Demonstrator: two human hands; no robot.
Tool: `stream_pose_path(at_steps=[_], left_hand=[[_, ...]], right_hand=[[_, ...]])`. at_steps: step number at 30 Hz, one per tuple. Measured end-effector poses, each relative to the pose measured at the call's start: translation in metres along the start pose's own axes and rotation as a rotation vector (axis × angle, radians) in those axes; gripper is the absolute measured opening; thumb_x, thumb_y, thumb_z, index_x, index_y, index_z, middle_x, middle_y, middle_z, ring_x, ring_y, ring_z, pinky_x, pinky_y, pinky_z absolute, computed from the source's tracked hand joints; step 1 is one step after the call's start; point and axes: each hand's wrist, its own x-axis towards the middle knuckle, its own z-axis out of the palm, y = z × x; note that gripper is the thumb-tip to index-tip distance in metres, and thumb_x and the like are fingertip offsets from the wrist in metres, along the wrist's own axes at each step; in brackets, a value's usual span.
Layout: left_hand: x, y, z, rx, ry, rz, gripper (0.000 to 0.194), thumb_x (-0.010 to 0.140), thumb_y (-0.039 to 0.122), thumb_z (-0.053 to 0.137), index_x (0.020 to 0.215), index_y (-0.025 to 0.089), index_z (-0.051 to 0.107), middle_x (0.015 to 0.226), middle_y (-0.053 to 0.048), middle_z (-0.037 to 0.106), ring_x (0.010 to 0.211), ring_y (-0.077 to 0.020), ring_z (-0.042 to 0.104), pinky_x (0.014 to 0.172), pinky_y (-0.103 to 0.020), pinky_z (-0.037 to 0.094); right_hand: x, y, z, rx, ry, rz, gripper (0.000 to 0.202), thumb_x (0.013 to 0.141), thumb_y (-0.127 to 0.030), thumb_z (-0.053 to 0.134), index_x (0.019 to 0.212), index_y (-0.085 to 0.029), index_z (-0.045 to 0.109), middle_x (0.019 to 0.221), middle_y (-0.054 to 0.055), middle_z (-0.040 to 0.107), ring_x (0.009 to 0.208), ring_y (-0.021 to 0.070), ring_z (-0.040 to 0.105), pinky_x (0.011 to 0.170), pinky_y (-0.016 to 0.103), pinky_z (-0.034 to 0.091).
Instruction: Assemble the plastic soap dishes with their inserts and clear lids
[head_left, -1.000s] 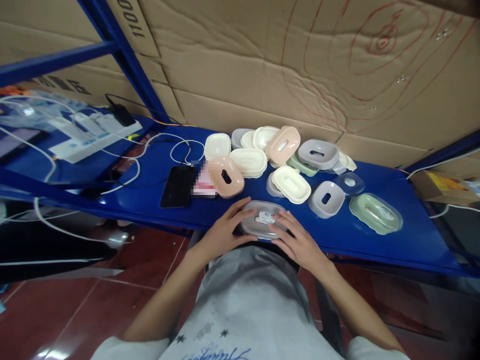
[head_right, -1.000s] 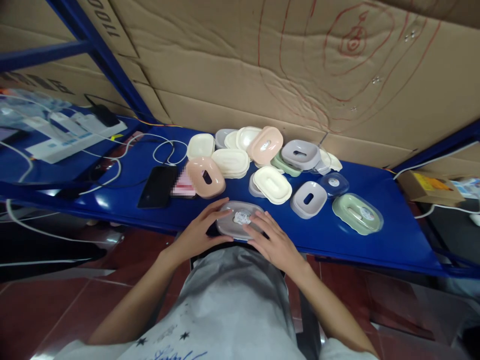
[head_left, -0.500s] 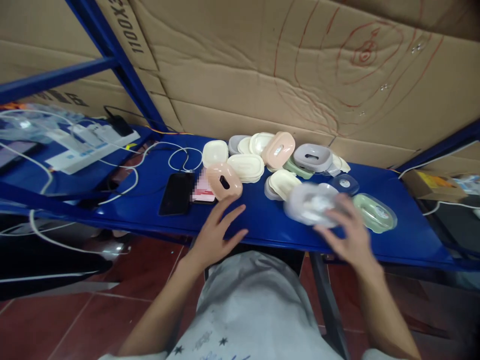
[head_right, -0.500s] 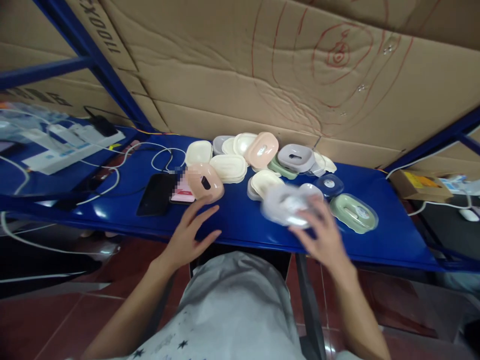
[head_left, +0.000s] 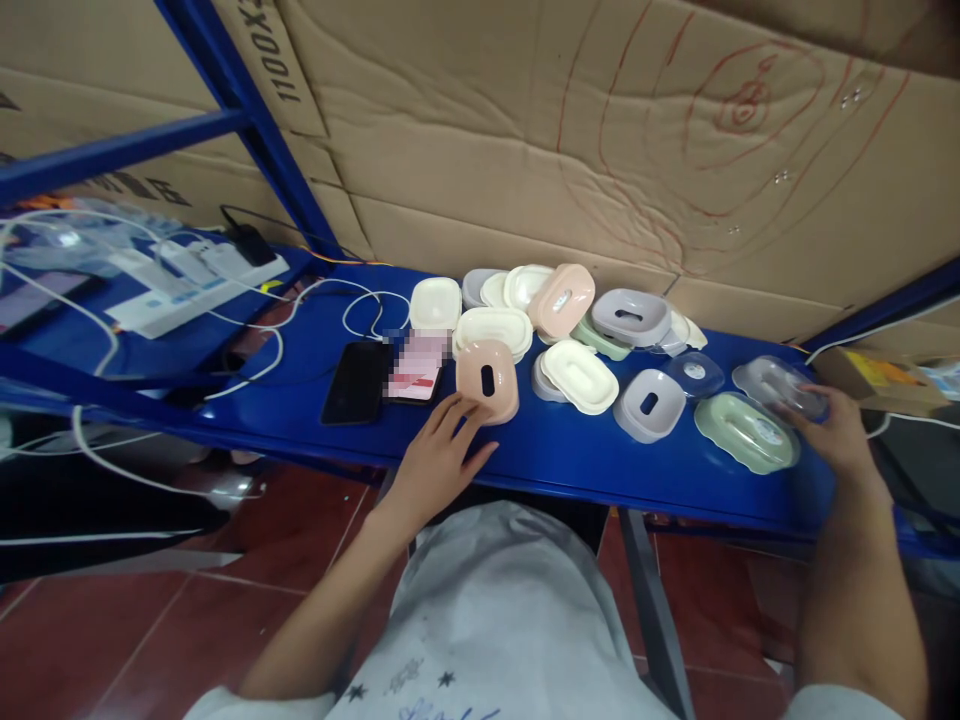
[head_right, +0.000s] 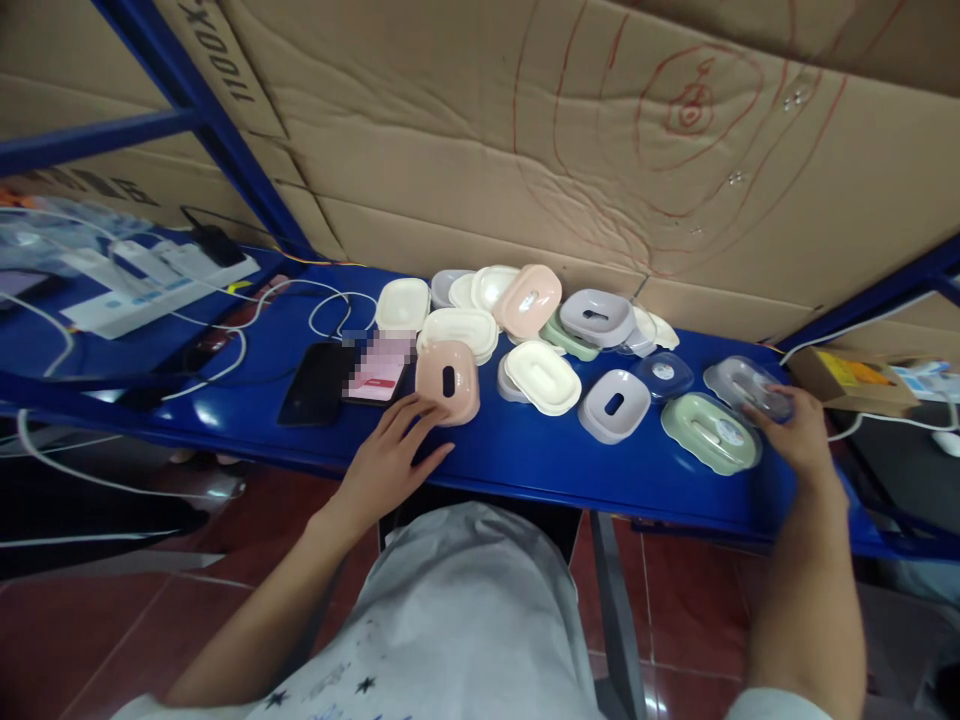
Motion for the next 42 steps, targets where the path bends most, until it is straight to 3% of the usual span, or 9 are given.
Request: stream_pose_path(at_steps=[5, 9, 14, 17, 23, 31, 36, 39, 42], left_hand=[[-0.001, 0.001, 0.003, -0.047, 0.096, 0.003, 0.025, 0.101, 0.037, 0.075, 0.113, 0.020, 0.062, 0.121, -0.013, 0.068, 0.128, -0.0325, 0.065, 0.107, -0.048, 0.061], [-0.003, 0.001, 0.007, -0.071, 0.144, -0.051, 0.031, 0.096, 0.043, 0.080, 0.097, 0.022, 0.058, 0.114, -0.011, 0.068, 0.122, -0.0304, 0.068, 0.096, -0.041, 0.064], [-0.005, -0.004, 0.002, -0.084, 0.085, -0.022, 0.016, 0.099, 0.021, 0.070, 0.114, 0.022, 0.065, 0.123, -0.010, 0.073, 0.140, -0.0326, 0.062, 0.119, -0.053, 0.053], [-0.008, -0.010, 0.002, -0.013, 0.129, -0.077, 0.023, 0.098, 0.022, 0.071, 0.121, 0.023, 0.068, 0.130, -0.010, 0.073, 0.141, -0.0364, 0.062, 0.122, -0.061, 0.047], [-0.008, -0.011, -0.003, -0.352, 0.252, -0.195, 0.015, 0.105, 0.027, 0.067, 0.118, 0.023, 0.072, 0.123, -0.008, 0.075, 0.128, -0.0260, 0.070, 0.115, -0.047, 0.057], [-0.004, 0.017, 0.005, -0.487, 0.093, 0.015, 0.025, 0.108, 0.022, 0.061, 0.132, 0.025, 0.067, 0.134, -0.009, 0.074, 0.144, -0.0267, 0.061, 0.126, -0.057, 0.049], [0.002, 0.023, 0.019, -0.450, 0.036, 0.091, 0.027, 0.109, 0.022, 0.060, 0.136, 0.024, 0.066, 0.141, -0.009, 0.071, 0.149, -0.0252, 0.057, 0.131, -0.058, 0.042], [0.010, 0.026, 0.024, -0.374, -0.032, 0.144, 0.026, 0.111, 0.021, 0.055, 0.134, 0.022, 0.066, 0.154, -0.012, 0.064, 0.154, -0.0263, 0.052, 0.133, -0.059, 0.038], [0.015, 0.028, 0.027, -0.297, -0.093, 0.185, 0.025, 0.111, 0.024, 0.055, 0.133, 0.020, 0.066, 0.155, -0.014, 0.062, 0.156, -0.0294, 0.049, 0.131, -0.057, 0.042]], right_hand=[[-0.046, -0.082, -0.010, 0.013, 0.187, -0.224, 0.035, 0.101, -0.042, 0.064, 0.113, -0.012, 0.077, 0.134, 0.027, 0.070, 0.134, 0.0331, 0.062, 0.116, 0.049, 0.044], [-0.127, -0.208, 0.005, 0.157, -0.053, -0.705, 0.038, 0.105, -0.047, 0.064, 0.132, -0.022, 0.072, 0.141, 0.014, 0.071, 0.137, 0.0308, 0.063, 0.118, 0.050, 0.047], [-0.181, -0.298, 0.041, 0.158, -0.144, -0.823, 0.056, 0.106, -0.043, 0.063, 0.157, -0.021, 0.054, 0.146, 0.015, 0.068, 0.137, 0.0332, 0.062, 0.118, 0.055, 0.046], [-0.185, -0.296, 0.044, 0.231, -0.127, -0.793, 0.039, 0.108, -0.031, 0.059, 0.147, -0.023, 0.063, 0.136, 0.012, 0.073, 0.129, 0.0306, 0.066, 0.115, 0.053, 0.049], [-0.211, -0.270, 0.022, 0.388, -0.275, -0.829, 0.038, 0.107, -0.022, 0.060, 0.144, -0.028, 0.064, 0.143, 0.008, 0.071, 0.141, 0.0279, 0.061, 0.125, 0.058, 0.043], [-0.229, -0.278, 0.032, 0.602, -0.424, -0.780, 0.032, 0.108, -0.017, 0.051, 0.132, -0.029, 0.069, 0.147, 0.009, 0.068, 0.147, 0.0267, 0.058, 0.119, 0.051, 0.055], [-0.229, -0.275, 0.027, 0.587, -0.214, -0.636, 0.038, 0.104, -0.029, 0.065, 0.142, -0.030, 0.061, 0.153, 0.014, 0.060, 0.147, 0.0323, 0.057, 0.118, 0.058, 0.054], [-0.223, -0.275, 0.028, 0.427, -0.301, -0.740, 0.059, 0.101, -0.039, 0.072, 0.156, -0.031, 0.052, 0.171, 0.014, 0.043, 0.161, 0.0371, 0.038, 0.125, 0.064, 0.044], [-0.219, -0.275, 0.033, 0.394, -0.317, -0.804, 0.051, 0.105, -0.034, 0.067, 0.154, -0.031, 0.054, 0.163, 0.011, 0.055, 0.157, 0.0328, 0.045, 0.125, 0.061, 0.046]])
